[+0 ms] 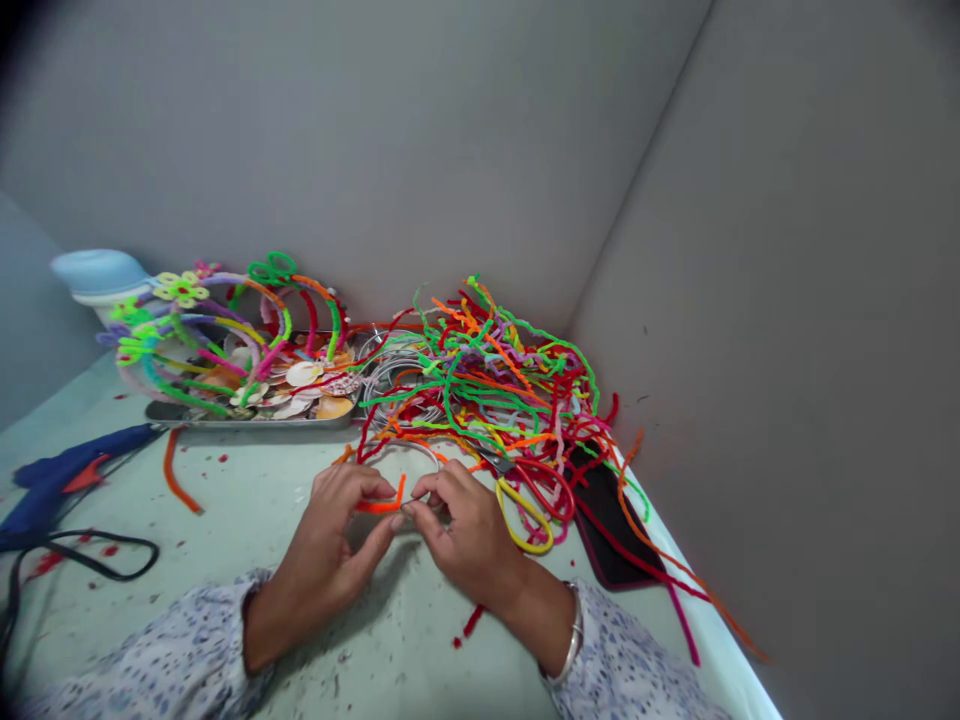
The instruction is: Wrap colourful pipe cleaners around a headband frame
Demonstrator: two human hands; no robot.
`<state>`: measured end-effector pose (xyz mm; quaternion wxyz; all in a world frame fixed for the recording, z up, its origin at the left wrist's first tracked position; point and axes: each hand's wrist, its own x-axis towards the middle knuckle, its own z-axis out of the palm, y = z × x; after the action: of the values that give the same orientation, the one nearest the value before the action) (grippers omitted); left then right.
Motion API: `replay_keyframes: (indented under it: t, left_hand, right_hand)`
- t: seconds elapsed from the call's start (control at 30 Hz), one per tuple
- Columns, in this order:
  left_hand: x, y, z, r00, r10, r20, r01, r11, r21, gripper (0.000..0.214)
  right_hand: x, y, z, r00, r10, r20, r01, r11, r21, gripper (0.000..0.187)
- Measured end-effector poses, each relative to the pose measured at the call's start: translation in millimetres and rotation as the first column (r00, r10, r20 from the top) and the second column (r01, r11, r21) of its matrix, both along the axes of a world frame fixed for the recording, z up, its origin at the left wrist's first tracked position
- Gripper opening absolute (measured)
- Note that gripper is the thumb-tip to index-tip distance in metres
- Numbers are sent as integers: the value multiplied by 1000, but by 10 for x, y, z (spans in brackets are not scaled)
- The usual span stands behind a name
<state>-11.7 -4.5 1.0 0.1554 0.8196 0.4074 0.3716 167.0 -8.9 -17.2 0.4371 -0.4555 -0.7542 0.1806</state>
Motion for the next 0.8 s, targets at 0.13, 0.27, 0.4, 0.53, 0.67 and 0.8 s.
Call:
replay_keyframes:
  t: [0.13, 0.27, 0.4, 0.53, 0.67, 0.8]
  left_hand:
    - [-4, -9, -3, 1000, -25, -16, 26, 997, 79, 17]
    - [-2, 1, 1, 999, -36, -29, 38, 995, 92, 18]
    - [-6, 5, -2, 999, -28, -20, 30, 994, 103, 18]
    - [-13, -3, -2, 999, -14, -37, 18, 996, 90, 18]
    - [-9, 0, 5, 999, -5, -34, 8, 996, 86, 18]
    - [-2, 12, 7, 1000, 4, -19, -2, 997, 79, 16]
  right_hand:
    - [1, 3, 2, 1000, -4, -7, 4, 1000, -11, 3]
    - [15, 10, -13, 1000, 5, -2, -5, 1000, -13, 5]
    - [26, 16, -26, 1000, 26, -4, -27, 999, -20, 7]
    - [29, 7, -19, 999, 42, -1, -42, 999, -21, 6]
    - [28, 2, -5, 999, 34, 3, -34, 999, -14, 6]
    - [30, 11, -7, 999, 38, 6, -38, 999, -14, 6]
